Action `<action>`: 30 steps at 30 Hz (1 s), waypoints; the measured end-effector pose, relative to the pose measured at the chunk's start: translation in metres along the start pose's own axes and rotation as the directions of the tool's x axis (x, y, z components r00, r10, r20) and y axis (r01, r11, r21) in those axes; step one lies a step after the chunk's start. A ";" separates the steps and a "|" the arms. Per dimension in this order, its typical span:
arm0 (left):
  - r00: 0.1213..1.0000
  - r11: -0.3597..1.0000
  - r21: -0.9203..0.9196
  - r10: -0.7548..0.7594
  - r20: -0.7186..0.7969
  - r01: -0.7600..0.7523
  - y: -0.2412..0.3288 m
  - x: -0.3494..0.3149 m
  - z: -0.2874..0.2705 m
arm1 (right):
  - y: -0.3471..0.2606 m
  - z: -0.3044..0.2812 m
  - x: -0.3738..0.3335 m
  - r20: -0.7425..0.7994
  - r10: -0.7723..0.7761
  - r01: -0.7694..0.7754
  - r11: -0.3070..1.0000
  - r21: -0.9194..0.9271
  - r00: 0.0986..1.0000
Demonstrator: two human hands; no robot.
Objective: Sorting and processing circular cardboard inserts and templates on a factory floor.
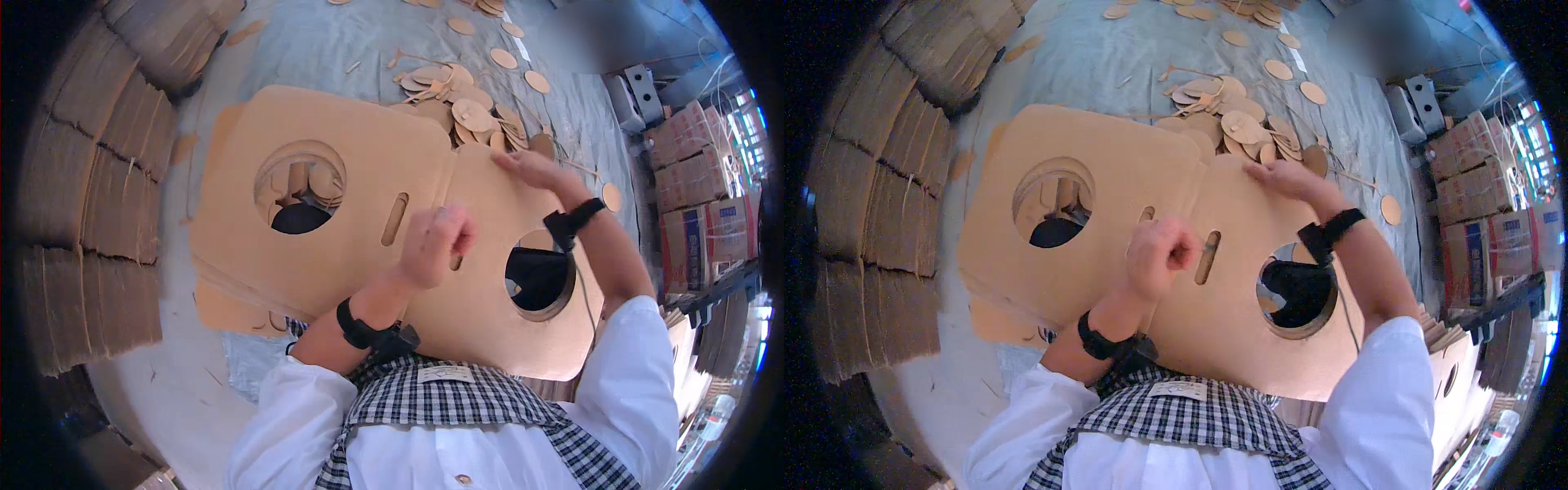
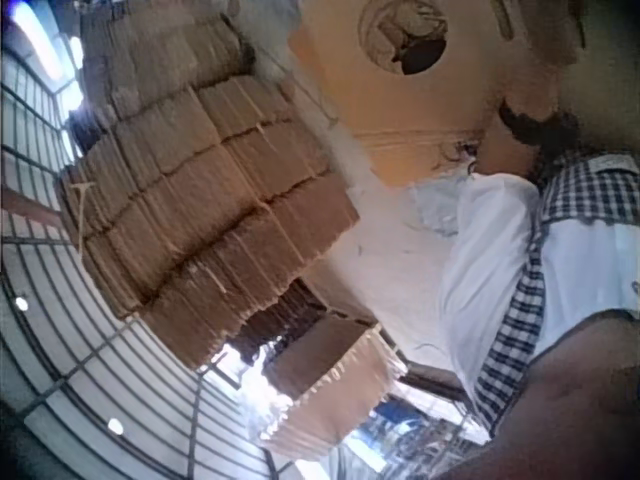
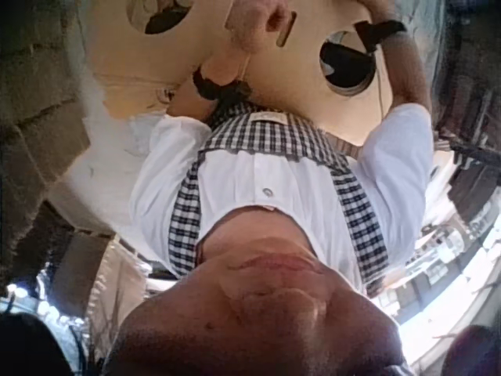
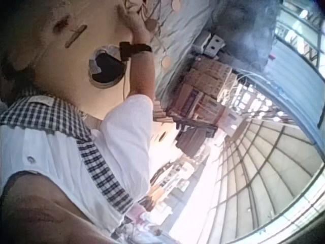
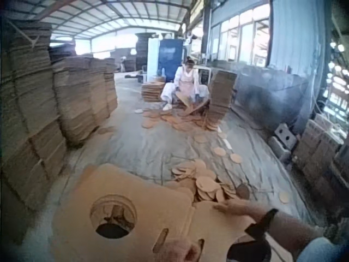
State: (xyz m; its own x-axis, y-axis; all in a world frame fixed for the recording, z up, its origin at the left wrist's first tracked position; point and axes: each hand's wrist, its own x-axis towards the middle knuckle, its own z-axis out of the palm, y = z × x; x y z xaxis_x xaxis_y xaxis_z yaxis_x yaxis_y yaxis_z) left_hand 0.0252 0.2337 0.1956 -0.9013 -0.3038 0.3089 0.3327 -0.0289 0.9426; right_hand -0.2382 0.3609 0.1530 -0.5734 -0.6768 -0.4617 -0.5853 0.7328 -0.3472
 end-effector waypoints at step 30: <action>0.937 0.969 -0.182 -0.211 -0.279 0.164 0.049 0.010 -0.053 | -0.051 -0.027 -0.080 -0.350 0.062 -0.090 0.994 -0.064 0.935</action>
State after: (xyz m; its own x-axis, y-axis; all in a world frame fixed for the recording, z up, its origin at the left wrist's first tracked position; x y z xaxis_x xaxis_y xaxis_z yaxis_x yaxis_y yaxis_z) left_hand 0.0470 0.1792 0.2382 -0.8371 -0.5443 0.0551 0.2255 -0.2514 0.9412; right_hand -0.1778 0.3754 0.2301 -0.7729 -0.6122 -0.1669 -0.5672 0.7844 -0.2510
